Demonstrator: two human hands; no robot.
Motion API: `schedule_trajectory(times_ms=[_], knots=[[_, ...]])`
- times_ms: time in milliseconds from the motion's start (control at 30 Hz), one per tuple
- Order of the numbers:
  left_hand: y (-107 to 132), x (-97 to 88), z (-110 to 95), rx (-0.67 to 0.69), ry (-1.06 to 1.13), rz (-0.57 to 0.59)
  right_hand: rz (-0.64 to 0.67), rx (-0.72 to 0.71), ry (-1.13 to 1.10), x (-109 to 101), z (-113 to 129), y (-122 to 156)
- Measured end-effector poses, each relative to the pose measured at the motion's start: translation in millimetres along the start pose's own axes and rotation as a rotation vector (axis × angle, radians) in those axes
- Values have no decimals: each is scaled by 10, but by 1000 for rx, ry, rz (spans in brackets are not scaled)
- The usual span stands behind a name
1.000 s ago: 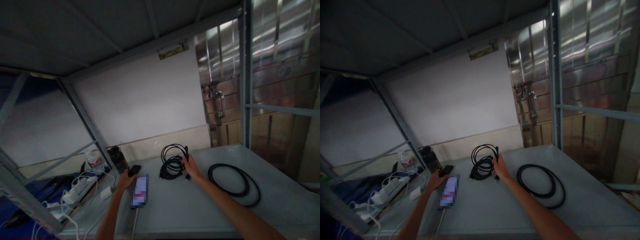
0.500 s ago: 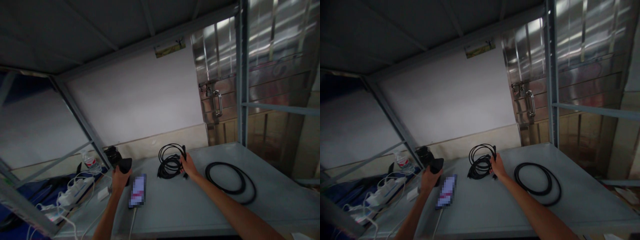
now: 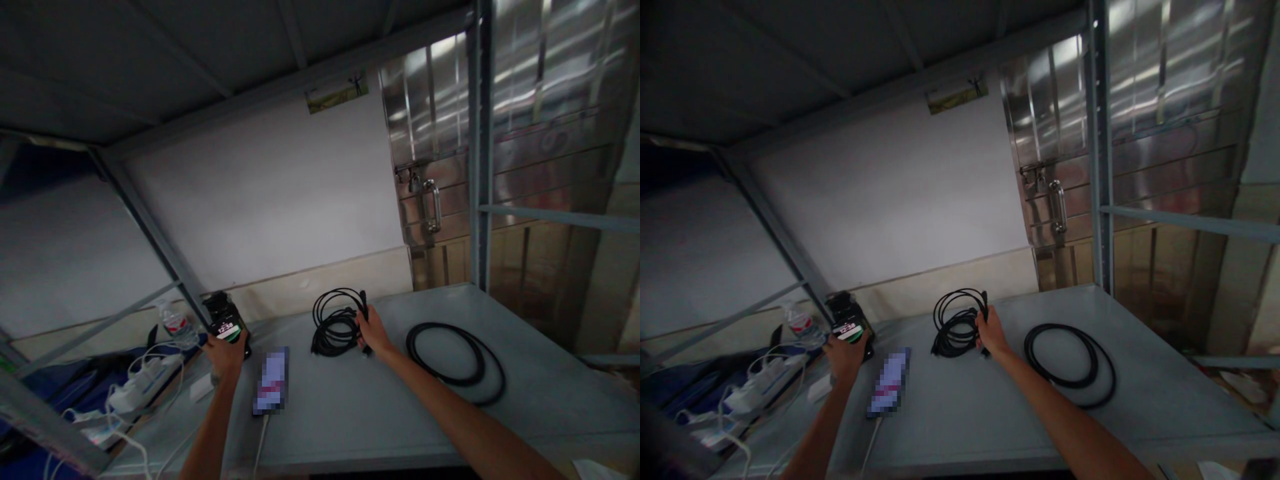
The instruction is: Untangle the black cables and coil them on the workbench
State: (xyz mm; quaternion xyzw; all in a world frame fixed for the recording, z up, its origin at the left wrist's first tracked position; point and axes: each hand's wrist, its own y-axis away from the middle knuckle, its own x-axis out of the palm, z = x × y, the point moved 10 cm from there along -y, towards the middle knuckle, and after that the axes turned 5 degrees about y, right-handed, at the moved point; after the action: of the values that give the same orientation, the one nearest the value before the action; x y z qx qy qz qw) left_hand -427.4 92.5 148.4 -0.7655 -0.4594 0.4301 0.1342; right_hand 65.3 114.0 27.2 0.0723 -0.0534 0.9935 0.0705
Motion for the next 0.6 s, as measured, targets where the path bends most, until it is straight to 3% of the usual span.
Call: schedule_trajectory(times_ms=[133,200,267,333,400,500,600], knots=[[126,-65,-134,-19,-40,-128,4,-11,6,8,41,6],[230,-52,-315,26,23,-173,0,-6,5,9,44,4],[366,74,-584,111,129,-130,1,2,4,15,37,3],[575,303,-960,247,265,-4,0,0,7,20,31,5],[843,587,-1284,284,426,149,-3,-9,4,22,27,4],[1290,1068,-1638,179,675,401,-16,-6,-15,14,7,-10],[1673,1377,-1846,94,802,567,-37,21,-27,0,-8,-32]])
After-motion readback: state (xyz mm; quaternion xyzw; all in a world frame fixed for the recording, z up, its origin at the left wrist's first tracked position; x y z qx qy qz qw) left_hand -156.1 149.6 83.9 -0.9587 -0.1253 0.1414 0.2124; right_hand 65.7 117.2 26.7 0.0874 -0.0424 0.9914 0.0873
